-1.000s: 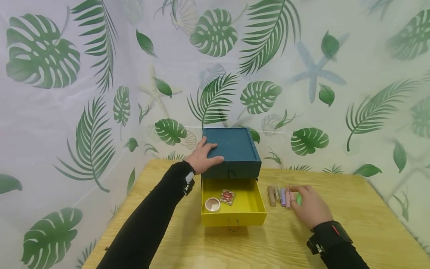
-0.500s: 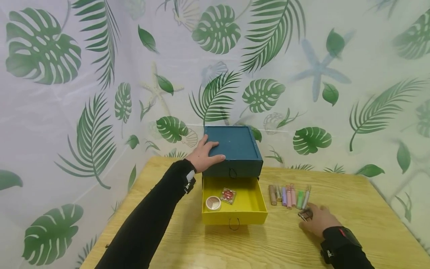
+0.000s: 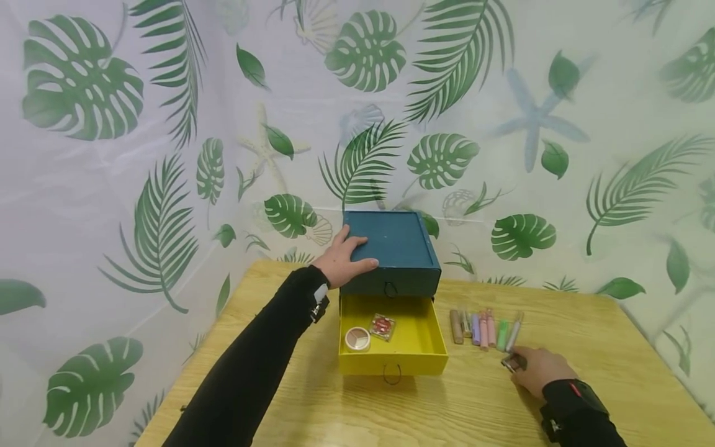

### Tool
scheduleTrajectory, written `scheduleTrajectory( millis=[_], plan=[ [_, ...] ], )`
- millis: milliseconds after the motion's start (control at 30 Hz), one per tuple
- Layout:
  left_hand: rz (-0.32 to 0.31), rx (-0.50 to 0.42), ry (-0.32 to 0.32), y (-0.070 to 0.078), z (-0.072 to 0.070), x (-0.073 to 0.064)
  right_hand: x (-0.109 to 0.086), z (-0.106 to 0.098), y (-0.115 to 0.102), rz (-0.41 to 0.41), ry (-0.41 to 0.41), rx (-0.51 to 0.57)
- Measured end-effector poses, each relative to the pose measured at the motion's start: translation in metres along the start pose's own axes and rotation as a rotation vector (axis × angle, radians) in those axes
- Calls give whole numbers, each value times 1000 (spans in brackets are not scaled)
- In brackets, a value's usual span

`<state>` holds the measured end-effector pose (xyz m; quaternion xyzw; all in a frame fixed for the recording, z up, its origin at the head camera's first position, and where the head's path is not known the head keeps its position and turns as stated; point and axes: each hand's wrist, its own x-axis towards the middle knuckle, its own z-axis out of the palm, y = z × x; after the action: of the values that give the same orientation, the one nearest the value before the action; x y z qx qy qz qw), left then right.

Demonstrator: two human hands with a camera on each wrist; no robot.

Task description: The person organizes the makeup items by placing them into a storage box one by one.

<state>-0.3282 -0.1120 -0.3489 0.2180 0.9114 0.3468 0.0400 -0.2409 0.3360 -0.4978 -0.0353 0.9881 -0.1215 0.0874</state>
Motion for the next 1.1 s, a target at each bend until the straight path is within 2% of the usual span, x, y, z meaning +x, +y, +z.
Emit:
scheduleTrajectory(
  millis=[133, 333, 667, 933, 1100],
  plan=[
    [6, -4, 0, 0, 0, 0, -4, -10, -6, -2, -10, 112],
    [7, 0, 5, 1, -2, 0, -13, -36, -32, -51, 75, 187],
    [0, -19, 4, 0, -1, 0, -34, -70, -98, -332, 172, 249],
    [-4, -21, 1, 0, 0, 1, -41, -81, -142, -486, 242, 166],
    [-6, -16, -1, 0, 0, 2, -38, -79, -167, -578, 234, 92]
  ],
)
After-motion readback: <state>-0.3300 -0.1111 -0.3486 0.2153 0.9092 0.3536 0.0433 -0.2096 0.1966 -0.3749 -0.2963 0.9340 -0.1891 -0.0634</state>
